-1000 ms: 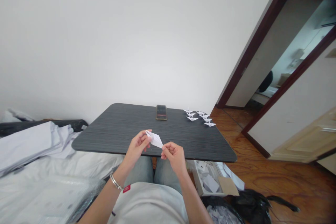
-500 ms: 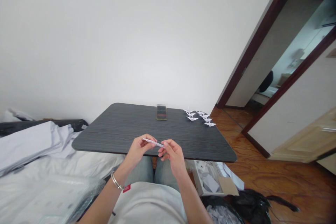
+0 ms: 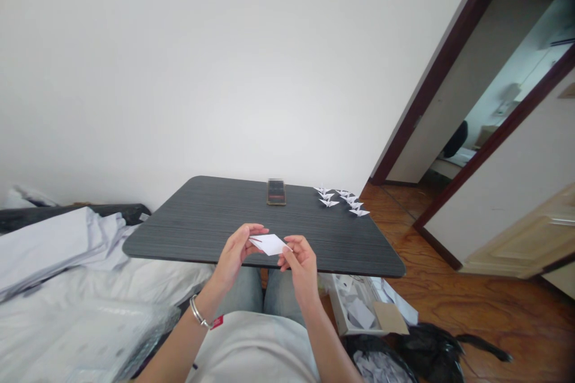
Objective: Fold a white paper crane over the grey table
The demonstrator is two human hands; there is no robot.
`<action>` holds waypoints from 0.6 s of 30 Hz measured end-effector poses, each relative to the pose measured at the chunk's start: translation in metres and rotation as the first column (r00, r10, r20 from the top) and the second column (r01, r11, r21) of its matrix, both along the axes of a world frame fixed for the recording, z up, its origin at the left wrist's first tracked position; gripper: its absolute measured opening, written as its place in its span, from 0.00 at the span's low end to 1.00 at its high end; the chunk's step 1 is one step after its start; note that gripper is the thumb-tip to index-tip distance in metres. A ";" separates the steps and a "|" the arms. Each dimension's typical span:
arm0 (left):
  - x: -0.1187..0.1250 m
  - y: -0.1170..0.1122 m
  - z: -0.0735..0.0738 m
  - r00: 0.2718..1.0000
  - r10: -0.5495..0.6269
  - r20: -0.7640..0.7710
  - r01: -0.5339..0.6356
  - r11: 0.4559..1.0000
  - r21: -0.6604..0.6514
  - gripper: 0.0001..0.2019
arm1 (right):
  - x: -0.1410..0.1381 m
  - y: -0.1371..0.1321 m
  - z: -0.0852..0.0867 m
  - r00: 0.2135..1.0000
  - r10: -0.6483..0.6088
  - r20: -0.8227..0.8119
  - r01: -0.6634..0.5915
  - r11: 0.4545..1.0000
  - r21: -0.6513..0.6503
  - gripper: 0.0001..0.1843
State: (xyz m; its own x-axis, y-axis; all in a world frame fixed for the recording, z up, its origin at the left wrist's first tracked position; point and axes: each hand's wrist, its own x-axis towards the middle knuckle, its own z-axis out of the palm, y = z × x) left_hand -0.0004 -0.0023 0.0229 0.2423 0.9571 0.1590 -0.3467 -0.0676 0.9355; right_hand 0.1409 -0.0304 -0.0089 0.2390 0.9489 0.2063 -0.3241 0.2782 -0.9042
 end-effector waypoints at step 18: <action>0.005 -0.004 0.007 0.930 0.088 -0.357 -0.064 0.995 0.078 0.11 | -0.002 -0.003 0.007 0.987 0.021 0.161 -0.012 0.998 -0.057 0.08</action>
State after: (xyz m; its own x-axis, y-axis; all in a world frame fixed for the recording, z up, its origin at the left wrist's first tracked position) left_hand 0.0045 -0.0063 0.0300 0.2218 0.9656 0.1360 0.0203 -0.1440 0.9894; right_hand 0.1385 -0.0331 -0.0014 0.1910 0.9634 0.1879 -0.1770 0.2221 -0.9588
